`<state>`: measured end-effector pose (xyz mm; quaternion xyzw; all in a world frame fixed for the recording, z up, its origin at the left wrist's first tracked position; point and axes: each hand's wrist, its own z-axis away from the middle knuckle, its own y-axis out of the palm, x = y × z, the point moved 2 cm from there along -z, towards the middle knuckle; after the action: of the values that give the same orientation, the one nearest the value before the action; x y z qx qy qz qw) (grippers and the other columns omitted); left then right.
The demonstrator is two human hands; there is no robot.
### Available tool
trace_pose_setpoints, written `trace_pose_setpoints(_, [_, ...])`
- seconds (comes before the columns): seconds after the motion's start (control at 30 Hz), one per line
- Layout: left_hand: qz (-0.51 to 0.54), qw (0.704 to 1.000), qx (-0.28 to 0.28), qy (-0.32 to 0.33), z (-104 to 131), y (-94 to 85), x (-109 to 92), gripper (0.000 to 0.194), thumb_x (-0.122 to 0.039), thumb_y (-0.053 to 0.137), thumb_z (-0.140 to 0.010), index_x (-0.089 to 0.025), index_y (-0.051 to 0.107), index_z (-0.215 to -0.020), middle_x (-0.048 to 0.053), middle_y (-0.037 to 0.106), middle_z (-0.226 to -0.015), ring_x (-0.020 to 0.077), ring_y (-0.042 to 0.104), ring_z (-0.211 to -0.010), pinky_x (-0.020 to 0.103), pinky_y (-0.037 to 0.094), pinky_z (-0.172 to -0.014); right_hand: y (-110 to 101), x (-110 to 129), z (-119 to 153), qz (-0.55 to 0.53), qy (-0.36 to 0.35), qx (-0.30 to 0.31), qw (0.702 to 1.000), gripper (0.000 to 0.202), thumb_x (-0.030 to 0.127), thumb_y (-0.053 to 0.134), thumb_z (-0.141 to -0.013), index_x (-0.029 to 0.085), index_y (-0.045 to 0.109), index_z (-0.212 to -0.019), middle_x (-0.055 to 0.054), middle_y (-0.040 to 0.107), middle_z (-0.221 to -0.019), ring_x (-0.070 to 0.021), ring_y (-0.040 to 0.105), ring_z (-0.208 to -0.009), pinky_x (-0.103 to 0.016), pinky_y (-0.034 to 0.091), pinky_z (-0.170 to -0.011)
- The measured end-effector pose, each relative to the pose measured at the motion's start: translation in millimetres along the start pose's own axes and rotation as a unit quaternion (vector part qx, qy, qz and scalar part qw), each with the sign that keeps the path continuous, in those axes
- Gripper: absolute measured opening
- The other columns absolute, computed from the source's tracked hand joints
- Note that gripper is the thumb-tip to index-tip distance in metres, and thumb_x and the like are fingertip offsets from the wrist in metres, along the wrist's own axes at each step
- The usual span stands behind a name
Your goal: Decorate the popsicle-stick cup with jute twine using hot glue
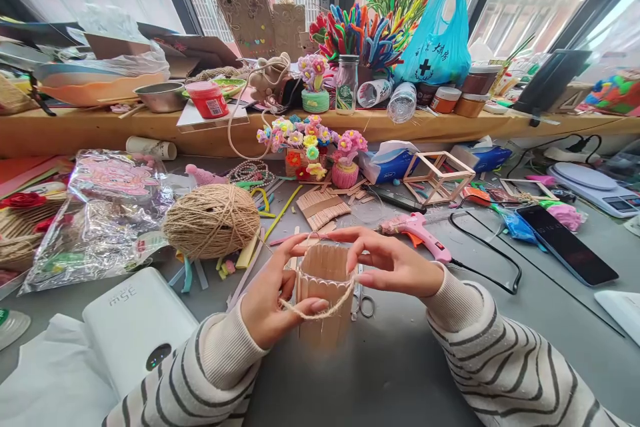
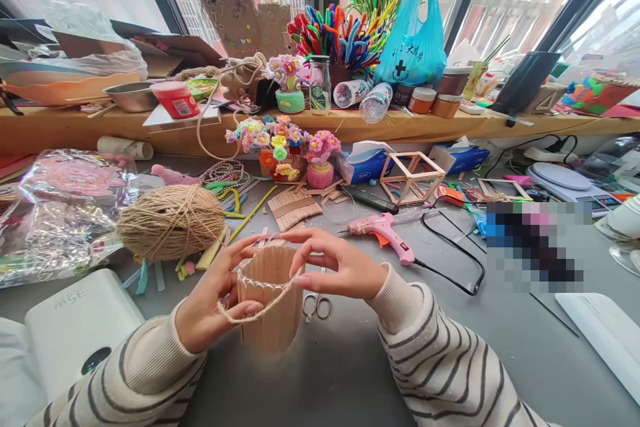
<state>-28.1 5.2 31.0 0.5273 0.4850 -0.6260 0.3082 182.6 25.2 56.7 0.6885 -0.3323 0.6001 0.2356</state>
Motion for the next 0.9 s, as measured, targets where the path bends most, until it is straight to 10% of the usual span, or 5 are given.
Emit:
trace_pose_setpoints(0.57, [-0.011,0.995,-0.030,0.090,12.8,-38.5,-27.2,0.064,-0.048,0.070,-0.071,-0.033,0.044,-0.127,0.003,0.054,-0.107,0.0014,0.024,-0.047,0.020,0.023,-0.045,0.3,2.6,-0.1,0.007,-0.002,0.007,1.000,0.014,0.031,0.063,-0.082,0.018,0.058,-0.085,-0.013,0.044,-0.138,-0.0208,0.036,-0.134,-0.041,0.032,-0.109])
trace_pose_setpoints(0.9, [-0.074,0.987,0.039,0.136,-4.6,-51.2,-59.6,0.024,-0.043,0.066,-0.076,-0.020,0.068,-0.067,0.003,0.057,-0.062,0.0152,0.050,-0.060,0.026,0.037,-0.053,-2.0,-2.5,0.5,0.027,0.010,-0.002,1.000,0.015,0.032,0.064,-0.081,0.019,0.058,-0.085,-0.011,0.045,-0.138,-0.0199,0.038,-0.133,-0.042,0.033,-0.108])
